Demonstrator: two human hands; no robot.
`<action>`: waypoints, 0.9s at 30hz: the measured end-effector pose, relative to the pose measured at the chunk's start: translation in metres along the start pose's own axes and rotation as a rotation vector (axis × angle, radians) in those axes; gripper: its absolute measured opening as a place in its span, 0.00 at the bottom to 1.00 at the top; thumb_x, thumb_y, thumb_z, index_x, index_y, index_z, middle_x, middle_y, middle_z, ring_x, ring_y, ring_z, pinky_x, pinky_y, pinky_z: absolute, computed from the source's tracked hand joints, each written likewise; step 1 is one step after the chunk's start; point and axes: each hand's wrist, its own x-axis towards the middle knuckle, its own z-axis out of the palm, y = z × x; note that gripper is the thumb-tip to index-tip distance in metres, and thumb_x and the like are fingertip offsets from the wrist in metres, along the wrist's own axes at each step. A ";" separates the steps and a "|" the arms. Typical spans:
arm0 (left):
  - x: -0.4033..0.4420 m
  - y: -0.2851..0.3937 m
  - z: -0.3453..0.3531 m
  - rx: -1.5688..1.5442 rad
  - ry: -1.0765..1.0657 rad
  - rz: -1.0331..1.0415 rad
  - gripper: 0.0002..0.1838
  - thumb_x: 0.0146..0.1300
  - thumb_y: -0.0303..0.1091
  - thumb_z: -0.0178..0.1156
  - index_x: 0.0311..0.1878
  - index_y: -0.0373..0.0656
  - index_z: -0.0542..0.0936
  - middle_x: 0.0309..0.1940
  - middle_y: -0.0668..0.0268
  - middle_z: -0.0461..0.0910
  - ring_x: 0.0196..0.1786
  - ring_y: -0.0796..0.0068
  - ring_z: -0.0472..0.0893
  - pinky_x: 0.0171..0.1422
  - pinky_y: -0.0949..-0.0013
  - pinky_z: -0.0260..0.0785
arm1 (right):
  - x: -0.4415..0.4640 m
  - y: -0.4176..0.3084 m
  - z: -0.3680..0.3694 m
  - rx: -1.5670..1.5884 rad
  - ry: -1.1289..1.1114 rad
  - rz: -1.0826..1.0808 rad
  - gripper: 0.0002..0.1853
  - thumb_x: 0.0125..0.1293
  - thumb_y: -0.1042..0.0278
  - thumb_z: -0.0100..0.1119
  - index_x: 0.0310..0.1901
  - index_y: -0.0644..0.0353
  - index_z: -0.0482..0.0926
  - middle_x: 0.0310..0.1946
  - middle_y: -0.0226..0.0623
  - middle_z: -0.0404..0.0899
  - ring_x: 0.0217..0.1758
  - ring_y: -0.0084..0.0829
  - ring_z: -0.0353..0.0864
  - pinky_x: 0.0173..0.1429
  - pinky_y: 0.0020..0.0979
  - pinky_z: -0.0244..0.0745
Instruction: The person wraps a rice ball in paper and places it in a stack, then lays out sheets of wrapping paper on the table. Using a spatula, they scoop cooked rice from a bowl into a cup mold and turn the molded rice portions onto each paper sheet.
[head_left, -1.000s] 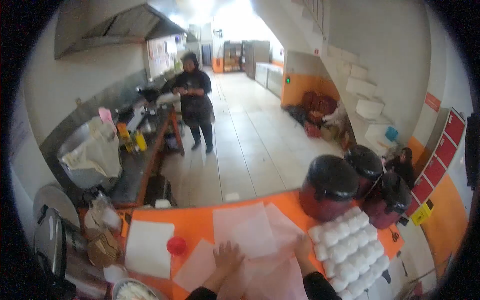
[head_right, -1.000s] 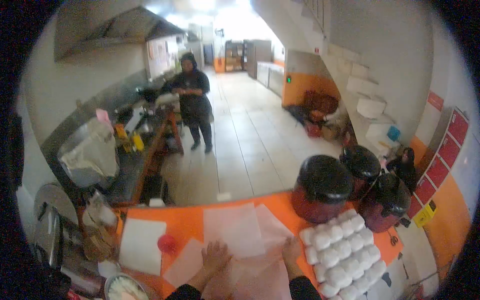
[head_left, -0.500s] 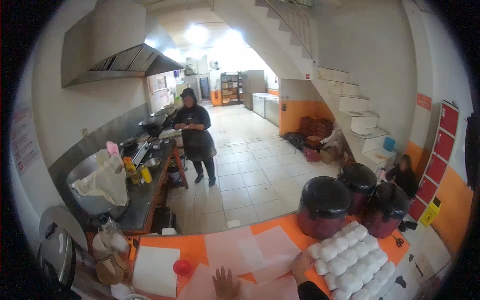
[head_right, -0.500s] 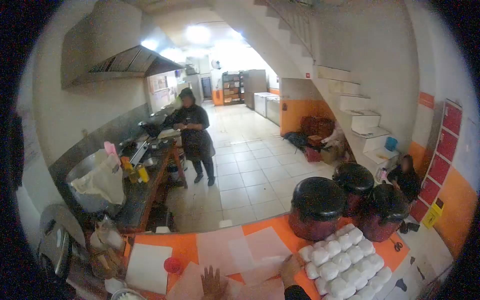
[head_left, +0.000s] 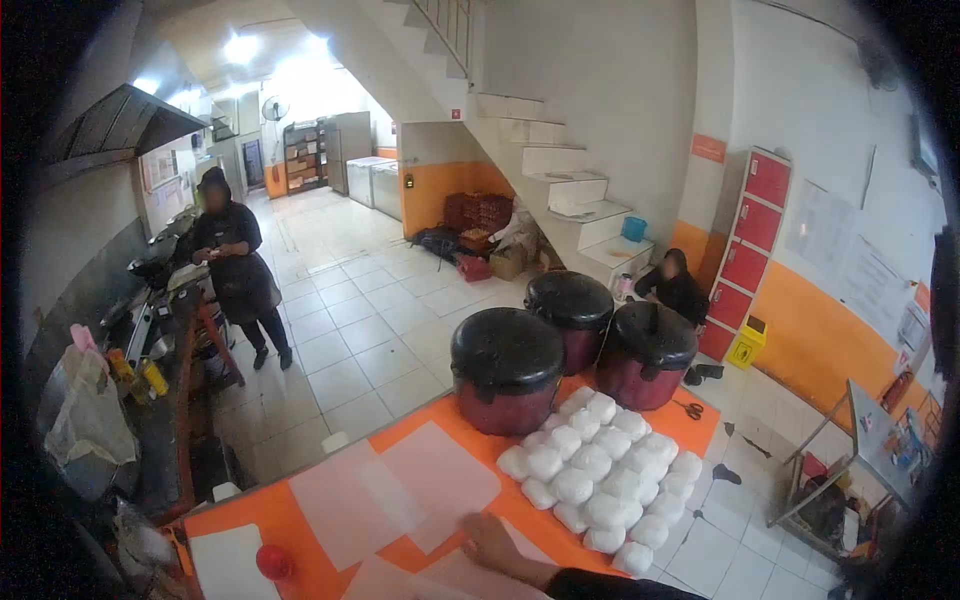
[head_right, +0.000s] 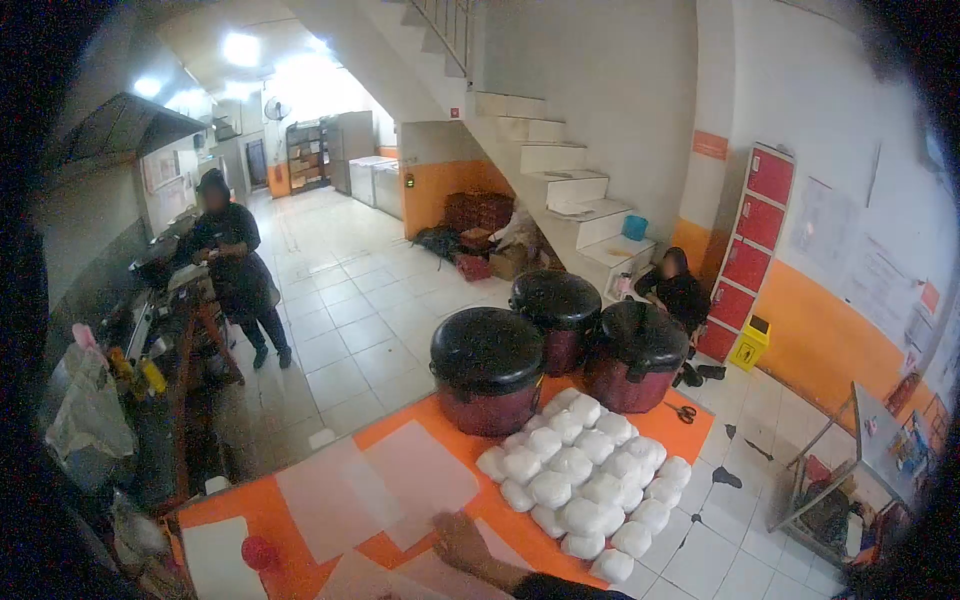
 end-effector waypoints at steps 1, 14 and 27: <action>0.013 -0.010 0.003 -0.007 0.001 0.008 0.28 0.61 0.45 0.50 0.61 0.39 0.64 0.59 0.54 0.65 0.62 0.53 0.63 0.61 0.52 0.54 | -0.026 -0.003 0.005 -0.116 -0.073 -0.126 0.23 0.60 0.59 0.52 0.53 0.63 0.67 0.53 0.46 0.68 0.58 0.43 0.64 0.63 0.42 0.57; 0.131 -0.055 -0.026 0.331 -0.173 -0.496 0.24 0.62 0.49 0.48 0.57 0.45 0.70 0.61 0.57 0.62 0.63 0.56 0.61 0.61 0.50 0.55 | -0.129 0.057 -0.020 0.123 -0.212 -0.404 0.16 0.54 0.60 0.59 0.42 0.57 0.75 0.47 0.42 0.72 0.53 0.41 0.69 0.59 0.48 0.60; 0.073 -0.057 -0.002 0.060 0.029 -0.577 0.37 0.57 0.42 0.53 0.67 0.39 0.51 0.68 0.50 0.47 0.71 0.52 0.44 0.71 0.49 0.33 | -0.036 0.060 -0.042 -0.013 -0.139 -0.342 0.18 0.49 0.62 0.61 0.42 0.55 0.74 0.43 0.40 0.73 0.49 0.44 0.71 0.55 0.45 0.64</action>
